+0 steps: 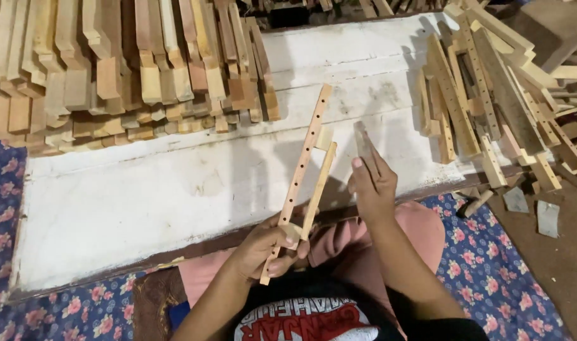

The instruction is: The person manually sands small wooden frame components with sandpaper to smooth the surfaces.

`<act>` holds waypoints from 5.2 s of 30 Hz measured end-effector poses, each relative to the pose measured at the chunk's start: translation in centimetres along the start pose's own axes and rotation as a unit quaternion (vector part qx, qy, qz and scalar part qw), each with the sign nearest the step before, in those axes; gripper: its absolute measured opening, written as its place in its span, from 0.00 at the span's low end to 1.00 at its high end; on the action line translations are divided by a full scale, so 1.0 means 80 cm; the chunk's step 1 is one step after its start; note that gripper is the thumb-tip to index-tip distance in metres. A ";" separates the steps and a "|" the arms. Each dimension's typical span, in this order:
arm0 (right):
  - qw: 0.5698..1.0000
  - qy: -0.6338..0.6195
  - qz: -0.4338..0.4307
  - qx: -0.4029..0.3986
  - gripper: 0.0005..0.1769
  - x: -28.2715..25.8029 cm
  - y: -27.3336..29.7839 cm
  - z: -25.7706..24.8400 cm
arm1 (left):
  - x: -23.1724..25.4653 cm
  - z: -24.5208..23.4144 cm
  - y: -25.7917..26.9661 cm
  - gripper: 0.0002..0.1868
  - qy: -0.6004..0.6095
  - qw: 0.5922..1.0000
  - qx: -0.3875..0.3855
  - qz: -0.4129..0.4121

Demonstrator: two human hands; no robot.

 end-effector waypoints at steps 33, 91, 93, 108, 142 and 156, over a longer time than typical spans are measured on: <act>0.924 0.232 -0.035 -0.301 0.13 -0.087 -0.291 0.397 | 0.278 0.076 0.158 0.33 -0.328 0.251 0.623 0.664; 0.809 0.581 0.019 0.087 0.25 0.067 -0.155 -0.293 | 0.065 0.037 -0.083 0.34 -0.718 0.528 0.375 0.257; 0.814 0.567 -0.004 0.127 0.13 0.058 -0.149 -0.308 | 0.065 0.034 -0.085 0.34 -0.714 0.534 0.381 0.245; 0.997 -0.057 -0.044 -0.028 0.17 0.011 0.080 0.023 | 0.072 0.024 -0.072 0.18 -0.429 0.735 0.428 0.305; 0.825 0.286 -0.426 -0.237 0.19 -0.015 0.062 0.096 | 0.067 -0.003 -0.005 0.33 -0.644 0.609 0.458 0.065; 0.820 0.269 -0.431 -0.264 0.16 0.031 0.055 0.090 | 0.071 -0.010 -0.007 0.25 -0.626 0.633 0.455 0.027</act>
Point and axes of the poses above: each hand's wrist, its own y-axis away from the middle knuckle, its own z-axis out of the palm, x = y × z, the point moved 7 cm from there along -y, towards the middle knuckle, and after that the axes turned 15 degrees about -z, right-handed, at the moved point
